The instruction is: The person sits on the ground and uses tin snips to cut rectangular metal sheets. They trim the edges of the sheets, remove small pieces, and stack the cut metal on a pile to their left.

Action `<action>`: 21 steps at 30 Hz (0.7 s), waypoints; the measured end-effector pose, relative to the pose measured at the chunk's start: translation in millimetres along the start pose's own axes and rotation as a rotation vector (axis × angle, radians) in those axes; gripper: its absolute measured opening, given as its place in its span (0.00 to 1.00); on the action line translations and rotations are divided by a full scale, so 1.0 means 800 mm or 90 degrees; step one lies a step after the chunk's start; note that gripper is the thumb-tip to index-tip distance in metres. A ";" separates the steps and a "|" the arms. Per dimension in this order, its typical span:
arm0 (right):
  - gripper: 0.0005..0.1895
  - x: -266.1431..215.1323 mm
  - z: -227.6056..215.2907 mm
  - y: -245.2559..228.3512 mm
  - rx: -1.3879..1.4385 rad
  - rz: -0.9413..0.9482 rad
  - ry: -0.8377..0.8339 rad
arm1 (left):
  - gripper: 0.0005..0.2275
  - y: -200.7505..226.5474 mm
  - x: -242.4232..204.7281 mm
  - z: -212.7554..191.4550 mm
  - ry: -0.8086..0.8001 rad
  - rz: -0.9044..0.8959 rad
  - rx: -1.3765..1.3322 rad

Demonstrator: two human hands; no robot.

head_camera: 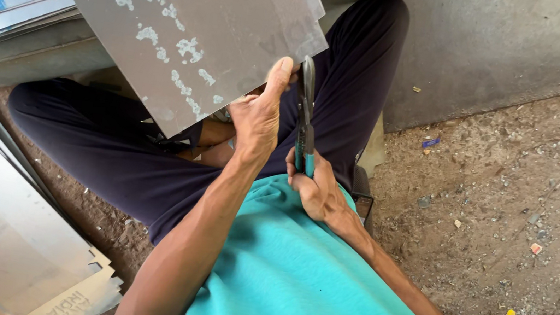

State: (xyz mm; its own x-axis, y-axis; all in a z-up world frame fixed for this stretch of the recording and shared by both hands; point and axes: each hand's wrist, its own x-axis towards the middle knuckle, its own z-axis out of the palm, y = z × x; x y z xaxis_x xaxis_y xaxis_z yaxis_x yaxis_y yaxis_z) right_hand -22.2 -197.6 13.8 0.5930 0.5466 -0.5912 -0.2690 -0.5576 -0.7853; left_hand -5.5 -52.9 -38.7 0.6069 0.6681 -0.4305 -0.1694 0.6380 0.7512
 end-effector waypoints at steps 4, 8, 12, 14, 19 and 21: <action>0.10 0.003 0.000 0.000 0.008 0.023 0.017 | 0.11 0.002 0.000 -0.004 -0.016 0.001 -0.027; 0.09 0.008 0.006 0.003 0.016 0.047 0.042 | 0.11 0.002 0.002 -0.002 -0.026 0.008 -0.026; 0.09 0.006 0.004 0.015 0.064 0.036 0.028 | 0.10 0.000 0.001 -0.002 -0.019 -0.021 -0.045; 0.11 0.002 0.001 0.022 0.068 0.059 -0.063 | 0.07 0.014 0.003 -0.021 -0.035 0.005 -0.064; 0.21 0.005 -0.031 0.004 -0.200 0.001 -0.286 | 0.05 0.107 -0.006 -0.150 0.079 0.119 -0.116; 0.27 0.024 -0.031 -0.019 -0.238 0.133 -0.334 | 0.06 0.130 -0.020 -0.189 0.141 0.176 -0.091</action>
State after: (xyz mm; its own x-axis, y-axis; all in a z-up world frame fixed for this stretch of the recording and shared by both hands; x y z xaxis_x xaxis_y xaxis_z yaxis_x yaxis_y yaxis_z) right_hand 11.7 -193.9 19.4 0.0842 0.5817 -0.8090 -0.0019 -0.8118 -0.5840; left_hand -150.0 60.8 -29.1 0.3436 0.8790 -0.3304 -0.4200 0.4586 0.7831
